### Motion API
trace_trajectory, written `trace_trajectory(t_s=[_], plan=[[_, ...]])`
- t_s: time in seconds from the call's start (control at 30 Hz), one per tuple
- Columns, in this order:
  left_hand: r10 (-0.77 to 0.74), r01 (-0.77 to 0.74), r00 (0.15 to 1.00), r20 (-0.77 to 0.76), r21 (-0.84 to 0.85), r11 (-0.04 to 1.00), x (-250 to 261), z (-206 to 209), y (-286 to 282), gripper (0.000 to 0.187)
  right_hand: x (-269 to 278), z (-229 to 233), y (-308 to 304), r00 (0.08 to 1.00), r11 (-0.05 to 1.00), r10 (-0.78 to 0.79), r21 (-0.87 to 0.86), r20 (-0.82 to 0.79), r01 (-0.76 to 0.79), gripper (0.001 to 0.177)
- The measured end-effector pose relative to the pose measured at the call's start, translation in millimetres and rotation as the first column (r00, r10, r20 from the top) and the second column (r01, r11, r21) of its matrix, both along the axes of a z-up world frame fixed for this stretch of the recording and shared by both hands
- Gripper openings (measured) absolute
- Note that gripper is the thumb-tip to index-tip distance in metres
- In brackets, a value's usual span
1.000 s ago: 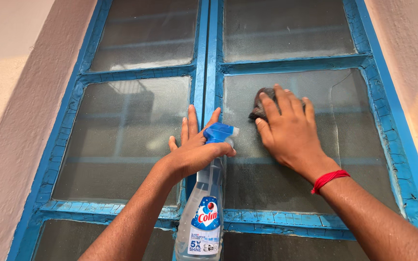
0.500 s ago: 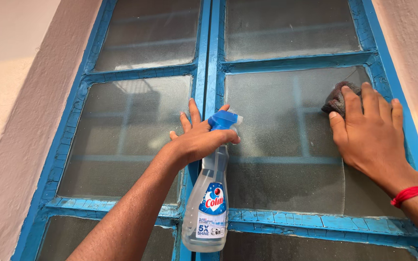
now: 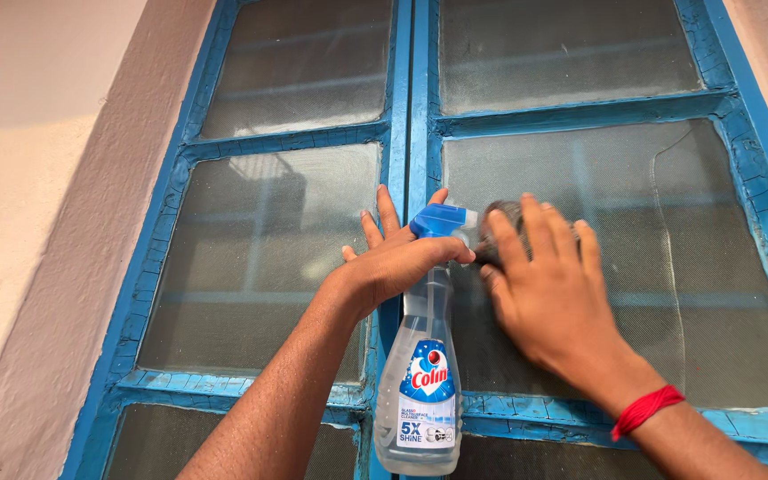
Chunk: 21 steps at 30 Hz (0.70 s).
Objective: The person cleans a window. They spray a liquid onto the glass from a blue bottle and wipe the panes using a cloth, reaching across different sections of the frame.
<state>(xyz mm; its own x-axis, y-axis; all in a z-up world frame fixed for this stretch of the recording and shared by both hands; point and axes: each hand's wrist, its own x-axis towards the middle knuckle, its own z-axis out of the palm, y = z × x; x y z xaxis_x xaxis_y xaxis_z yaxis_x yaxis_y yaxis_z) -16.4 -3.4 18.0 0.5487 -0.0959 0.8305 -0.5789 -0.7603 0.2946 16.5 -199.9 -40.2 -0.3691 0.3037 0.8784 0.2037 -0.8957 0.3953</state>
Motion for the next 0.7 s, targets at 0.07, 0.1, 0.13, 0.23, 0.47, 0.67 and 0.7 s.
trace_trajectory(t_s=[0.07,0.1,0.13,0.23,0.47,0.67,0.7], plan=[[-0.018,0.019,1.000,0.004,-0.015,1.000,1,0,2,0.112,-5,-30,21,1.000,0.988,-0.011,-0.152,-0.018,0.008,0.061],[-0.030,0.031,1.000,0.006,-0.023,0.999,1,-1,3,0.113,-8,-43,24,0.999,0.977,-0.038,-0.211,-0.028,0.032,0.059],[-0.026,0.026,1.000,0.011,-0.017,1.000,2,-1,4,0.112,-9,-50,24,0.997,0.962,-0.065,-0.269,-0.037,0.052,0.056],[-0.009,0.009,1.000,0.025,-0.005,1.000,5,-1,6,0.112,-15,-54,-14,0.996,0.932,-0.022,-0.361,-0.081,-0.009,0.064],[0.020,-0.019,0.999,0.030,-0.007,1.000,6,-3,3,0.107,-8,-46,-105,0.984,0.986,-0.119,0.097,-0.129,0.132,0.069],[0.029,-0.029,1.000,0.005,-0.019,0.999,-4,-6,-3,0.102,-5,-82,-55,0.981,0.995,-0.044,0.076,-0.189,0.059,0.064],[0.033,-0.033,0.999,-0.002,-0.021,0.999,-5,-7,-3,0.102,-6,-83,-41,0.983,0.999,-0.038,0.031,-0.178,0.044,0.064]])
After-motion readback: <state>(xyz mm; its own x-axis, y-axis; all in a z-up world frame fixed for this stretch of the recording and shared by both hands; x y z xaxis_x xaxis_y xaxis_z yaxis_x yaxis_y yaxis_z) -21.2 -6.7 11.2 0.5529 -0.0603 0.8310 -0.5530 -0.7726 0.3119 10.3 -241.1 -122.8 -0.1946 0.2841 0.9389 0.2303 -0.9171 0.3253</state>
